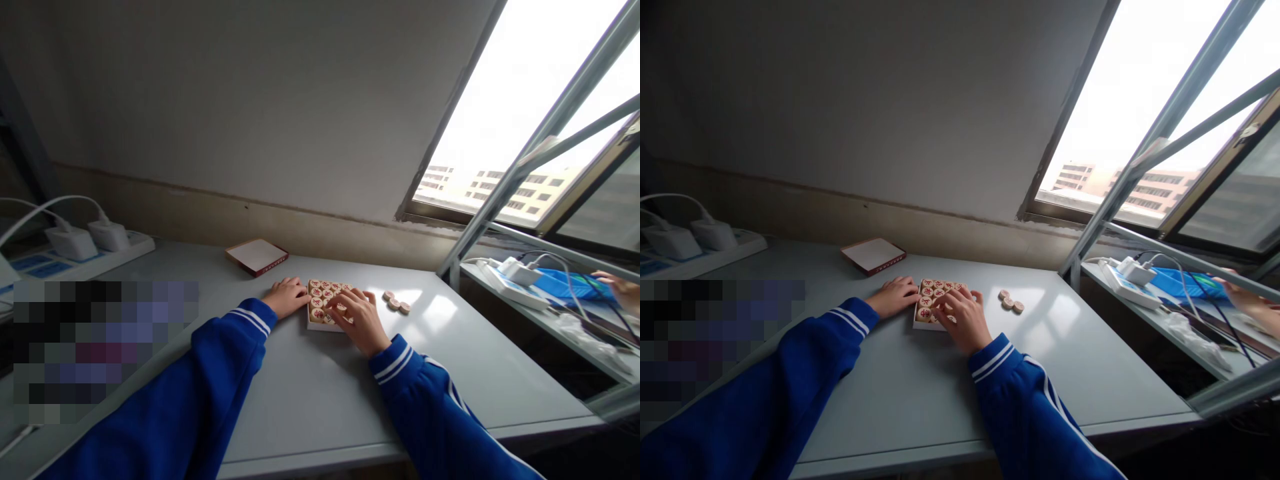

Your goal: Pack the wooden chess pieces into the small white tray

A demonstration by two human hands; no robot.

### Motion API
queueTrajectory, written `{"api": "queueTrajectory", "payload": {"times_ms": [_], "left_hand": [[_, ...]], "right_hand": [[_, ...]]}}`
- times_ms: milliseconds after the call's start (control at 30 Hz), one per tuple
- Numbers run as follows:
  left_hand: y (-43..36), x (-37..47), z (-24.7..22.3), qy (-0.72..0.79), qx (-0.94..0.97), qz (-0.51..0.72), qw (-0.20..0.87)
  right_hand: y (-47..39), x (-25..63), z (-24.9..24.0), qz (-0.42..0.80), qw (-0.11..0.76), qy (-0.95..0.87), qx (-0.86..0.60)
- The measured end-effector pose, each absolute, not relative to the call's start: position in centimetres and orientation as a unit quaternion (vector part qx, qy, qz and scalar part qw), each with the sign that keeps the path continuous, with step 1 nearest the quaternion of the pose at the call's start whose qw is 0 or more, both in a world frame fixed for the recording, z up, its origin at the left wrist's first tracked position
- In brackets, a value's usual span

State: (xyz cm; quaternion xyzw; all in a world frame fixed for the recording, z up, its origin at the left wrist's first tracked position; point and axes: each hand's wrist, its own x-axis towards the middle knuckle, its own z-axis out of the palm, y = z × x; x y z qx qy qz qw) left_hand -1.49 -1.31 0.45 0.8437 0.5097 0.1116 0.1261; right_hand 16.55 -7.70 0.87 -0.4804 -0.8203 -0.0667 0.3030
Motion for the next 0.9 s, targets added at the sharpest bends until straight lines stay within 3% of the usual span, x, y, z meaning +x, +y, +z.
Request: {"api": "queueTrajectory", "payload": {"times_ms": [433,633,733,900], "left_hand": [[-1.2,-1.5,0.3,0.509,0.842,0.122,0.134],[-1.4,-1.5,0.6,0.509,0.844,0.109,0.131],[-1.5,-1.4,0.7,0.509,0.844,0.106,0.129],[-1.5,-1.4,0.8,0.509,0.844,0.106,0.133]], "right_hand": [[-8.1,16.6,1.0,-0.089,0.281,-0.839,-0.457],[-6.0,20.2,1.3,-0.182,0.301,-0.709,-0.611],[-4.5,23.5,0.7,-0.208,0.241,-0.624,-0.714],[-3.7,26.7,0.0,-0.148,0.127,-0.575,-0.795]]}}
